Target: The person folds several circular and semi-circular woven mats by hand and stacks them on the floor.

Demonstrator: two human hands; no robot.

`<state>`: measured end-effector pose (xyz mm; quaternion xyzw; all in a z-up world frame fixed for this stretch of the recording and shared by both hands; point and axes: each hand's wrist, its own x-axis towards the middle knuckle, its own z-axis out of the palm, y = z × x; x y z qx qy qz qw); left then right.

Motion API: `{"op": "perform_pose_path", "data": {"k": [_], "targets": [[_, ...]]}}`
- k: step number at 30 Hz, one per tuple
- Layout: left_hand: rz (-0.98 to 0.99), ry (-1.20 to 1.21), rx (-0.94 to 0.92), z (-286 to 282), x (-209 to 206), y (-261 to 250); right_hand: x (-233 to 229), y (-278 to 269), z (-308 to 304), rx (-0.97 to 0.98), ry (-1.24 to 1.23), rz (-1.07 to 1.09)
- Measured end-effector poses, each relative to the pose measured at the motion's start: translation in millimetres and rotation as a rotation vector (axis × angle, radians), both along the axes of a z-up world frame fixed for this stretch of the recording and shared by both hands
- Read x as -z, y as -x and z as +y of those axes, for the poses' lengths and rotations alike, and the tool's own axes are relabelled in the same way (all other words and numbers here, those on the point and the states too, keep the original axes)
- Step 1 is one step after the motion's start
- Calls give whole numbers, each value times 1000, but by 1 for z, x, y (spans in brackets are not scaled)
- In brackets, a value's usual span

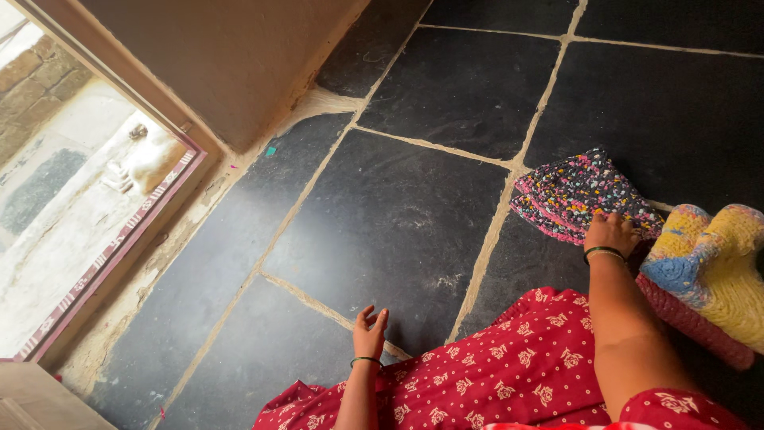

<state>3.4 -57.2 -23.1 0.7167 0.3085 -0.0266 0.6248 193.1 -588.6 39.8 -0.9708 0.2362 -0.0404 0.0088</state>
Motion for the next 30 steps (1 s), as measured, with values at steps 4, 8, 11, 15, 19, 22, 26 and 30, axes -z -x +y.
{"op": "perform_pose_path", "data": {"k": [4, 8, 11, 15, 19, 22, 26, 30], "targets": [[-9, 3, 14, 0, 4, 2, -3, -4, -6, -105, 102, -39], [-10, 15, 9, 0, 2, -2, -18, -16, -21, -202, 198, -217], [-24, 17, 6, 1, 1, -1, -39, -26, -42, -359, 25, -448], [-46, 39, -6, 0, 3, -1, -88, -57, -45, -485, -200, -542], [-58, 46, -12, 1, 0, 0, -160, -67, 12, -864, -377, -711], [-75, 51, -33, 1, 0, -2, -213, -50, 90, -887, -511, -676], [-25, 118, -80, 2, -5, 2, -251, -30, 175, -811, -875, -713], [128, 478, -135, 8, -37, 4, -220, -40, 204, -653, -1473, -791]]}}
